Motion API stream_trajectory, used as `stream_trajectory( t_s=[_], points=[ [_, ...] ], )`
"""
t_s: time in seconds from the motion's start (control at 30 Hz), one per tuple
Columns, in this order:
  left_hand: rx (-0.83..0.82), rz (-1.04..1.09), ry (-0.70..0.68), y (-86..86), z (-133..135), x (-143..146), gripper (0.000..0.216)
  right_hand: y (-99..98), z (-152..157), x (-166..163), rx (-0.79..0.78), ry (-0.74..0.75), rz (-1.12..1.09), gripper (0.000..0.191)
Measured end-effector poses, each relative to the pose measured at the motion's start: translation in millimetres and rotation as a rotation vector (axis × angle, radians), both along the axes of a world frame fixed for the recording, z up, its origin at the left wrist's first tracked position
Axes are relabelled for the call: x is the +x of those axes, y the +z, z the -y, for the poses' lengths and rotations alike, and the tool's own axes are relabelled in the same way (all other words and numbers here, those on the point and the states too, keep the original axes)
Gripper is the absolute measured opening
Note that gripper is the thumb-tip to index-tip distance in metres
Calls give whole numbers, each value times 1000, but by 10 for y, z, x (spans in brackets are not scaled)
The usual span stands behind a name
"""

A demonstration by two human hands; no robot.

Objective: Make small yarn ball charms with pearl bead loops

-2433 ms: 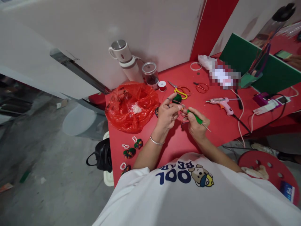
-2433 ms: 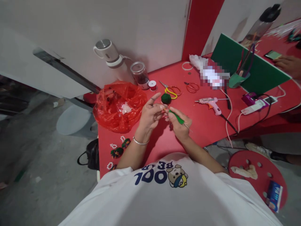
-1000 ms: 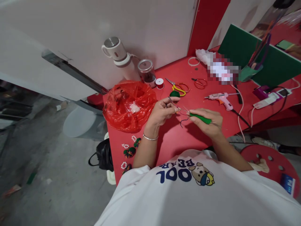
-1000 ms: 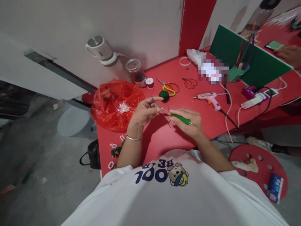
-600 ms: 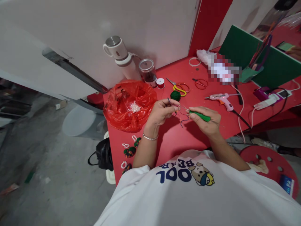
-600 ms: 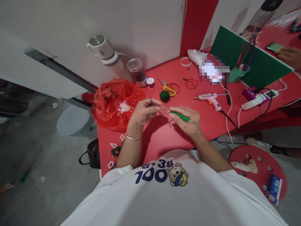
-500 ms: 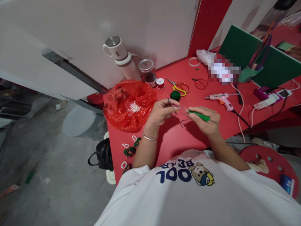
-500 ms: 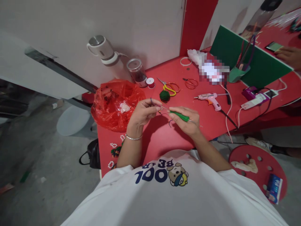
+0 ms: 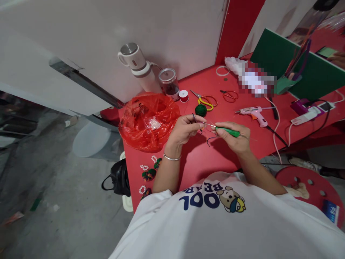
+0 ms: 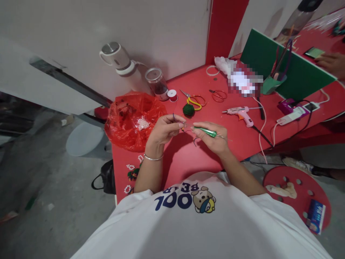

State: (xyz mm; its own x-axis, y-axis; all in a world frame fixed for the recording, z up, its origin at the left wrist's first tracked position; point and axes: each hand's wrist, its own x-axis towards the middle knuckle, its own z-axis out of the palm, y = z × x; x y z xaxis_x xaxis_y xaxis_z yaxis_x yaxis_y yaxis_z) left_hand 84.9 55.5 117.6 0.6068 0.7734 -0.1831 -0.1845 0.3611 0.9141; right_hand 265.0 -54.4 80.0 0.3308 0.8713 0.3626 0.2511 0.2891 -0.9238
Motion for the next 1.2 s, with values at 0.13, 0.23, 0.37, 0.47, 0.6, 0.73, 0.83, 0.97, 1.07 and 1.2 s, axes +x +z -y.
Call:
stream_trajectory(
  t_s=[0.13, 0.23, 0.37, 0.47, 0.6, 0.73, 0.83, 0.97, 1.07, 1.2],
  points=[
    [2, -8, -19, 3, -12, -21, 30, -33, -18, 7, -37, 37, -139, 22],
    [9, -28, -38, -10, -21, -39, 32, -58, -37, 12, -61, 65, -220, 24],
    [52, -46, -77, -29, -30, -65, 34, -95, -72, 28, -82, 84, -305, 28],
    [79, -44, -109, -32, -36, -79, 36, -116, -90, 41, -64, 92, -331, 26],
    [71, -14, -133, -51, -51, -75, 36, -115, -85, 46, -79, 84, -343, 27],
    [60, 8, -125, -88, -66, -60, 36, -102, -80, 35, -101, 78, -345, 26],
    [52, 17, -125, -98, -70, -53, 35, -99, -91, 19, -111, 65, -343, 27],
    [42, 24, -123, -101, -78, -58, 34, -77, -93, -4, -122, 31, -310, 30],
    [51, 30, -121, -109, -90, -66, 32, -55, -74, -13, -114, 26, -253, 27],
    [24, 32, -143, -115, -90, -62, 31, -99, -67, -23, -100, 32, -226, 25]
  ],
)
